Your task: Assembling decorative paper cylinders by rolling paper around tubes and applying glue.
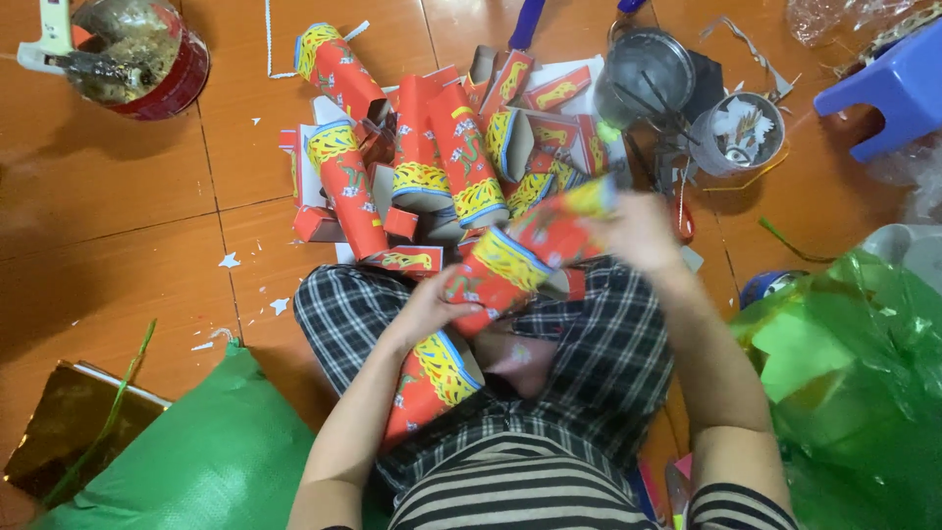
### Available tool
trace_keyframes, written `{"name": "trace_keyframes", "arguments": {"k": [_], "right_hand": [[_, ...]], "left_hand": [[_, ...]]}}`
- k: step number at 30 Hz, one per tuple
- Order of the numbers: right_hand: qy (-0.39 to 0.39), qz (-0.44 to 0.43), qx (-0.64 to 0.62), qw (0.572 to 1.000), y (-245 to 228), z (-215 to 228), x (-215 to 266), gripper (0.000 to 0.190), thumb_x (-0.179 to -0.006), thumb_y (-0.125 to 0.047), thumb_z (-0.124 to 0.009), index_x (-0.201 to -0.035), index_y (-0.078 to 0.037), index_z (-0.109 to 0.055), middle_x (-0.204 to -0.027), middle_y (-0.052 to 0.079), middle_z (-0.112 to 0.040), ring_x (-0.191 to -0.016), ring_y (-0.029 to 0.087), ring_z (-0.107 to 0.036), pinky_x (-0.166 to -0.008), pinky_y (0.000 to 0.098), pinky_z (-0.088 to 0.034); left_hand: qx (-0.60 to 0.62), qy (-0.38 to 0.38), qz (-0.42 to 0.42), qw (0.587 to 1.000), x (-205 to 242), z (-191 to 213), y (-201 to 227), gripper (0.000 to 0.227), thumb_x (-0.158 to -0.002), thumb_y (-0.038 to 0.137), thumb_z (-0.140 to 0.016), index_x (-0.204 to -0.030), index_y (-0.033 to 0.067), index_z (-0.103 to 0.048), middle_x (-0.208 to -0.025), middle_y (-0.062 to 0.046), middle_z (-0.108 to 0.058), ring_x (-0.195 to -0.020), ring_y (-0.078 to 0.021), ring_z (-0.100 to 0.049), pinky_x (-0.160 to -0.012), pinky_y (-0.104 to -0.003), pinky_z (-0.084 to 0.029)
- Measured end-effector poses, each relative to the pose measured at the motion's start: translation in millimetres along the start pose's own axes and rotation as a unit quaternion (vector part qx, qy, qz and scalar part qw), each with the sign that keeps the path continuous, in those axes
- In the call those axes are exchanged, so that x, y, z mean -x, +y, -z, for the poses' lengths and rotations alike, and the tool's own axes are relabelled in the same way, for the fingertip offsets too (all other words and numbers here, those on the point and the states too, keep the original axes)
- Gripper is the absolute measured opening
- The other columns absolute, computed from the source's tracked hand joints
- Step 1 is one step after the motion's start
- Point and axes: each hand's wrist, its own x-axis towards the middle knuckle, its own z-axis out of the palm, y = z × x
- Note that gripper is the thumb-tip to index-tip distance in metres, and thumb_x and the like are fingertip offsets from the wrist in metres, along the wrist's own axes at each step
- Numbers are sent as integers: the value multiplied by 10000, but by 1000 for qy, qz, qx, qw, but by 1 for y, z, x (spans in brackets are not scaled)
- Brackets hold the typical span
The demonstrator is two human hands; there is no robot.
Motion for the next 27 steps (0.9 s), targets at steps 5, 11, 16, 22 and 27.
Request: {"name": "trace_keyframes", "arguments": {"k": [5,11,16,22,27], "right_hand": [[122,-80,-180,973,22,21,-20,396,-842,-201,-860,-1174,-77,-683,-1043,99,-715,-952,229,-699,-844,400,-572],[140,37,-181,973,-20,-44,-47,497,-945,-234,-750,-1283,72,-551,-1144,263,-649,-1084,379,-610,-933,512,-504],[7,4,-58,998,-78,-73,18,254,-1011,-255,-586,-1068,-35,-698,-916,207,-716,-949,412,-678,-785,503,-529],[-425,78,-145,890,-75,-135,85,159,-803,-216,-764,-858,-70,-735,-755,117,-752,-724,250,-720,-687,385,-538],[-291,-19,-343,893,-45,-158,74,57,-849,-79,-744,-866,-97,-693,-758,-6,-735,-743,63,-636,-720,268,-535]], "left_hand": [[154,188,12,970,-9,37,37,402,-800,207,-833,-1127,154,-605,-883,-25,-626,-824,-133,-576,-761,-297,-465],[151,264,-8,953,-24,69,85,809,-1010,291,-627,-1557,7,-102,-1544,-398,-164,-1441,-527,-195,-1201,-581,-172],[131,283,-48,949,-4,83,39,666,-1040,205,-612,-1536,9,-213,-1488,-386,-284,-1382,-552,-325,-1145,-614,-286],[82,248,-30,965,15,77,16,331,-1012,173,-610,-1304,23,-569,-1186,-238,-640,-1115,-382,-629,-836,-430,-591],[2,63,-7,998,53,76,72,457,-926,238,-683,-1304,-5,-596,-1160,-270,-676,-1116,-414,-641,-933,-509,-518]]}}
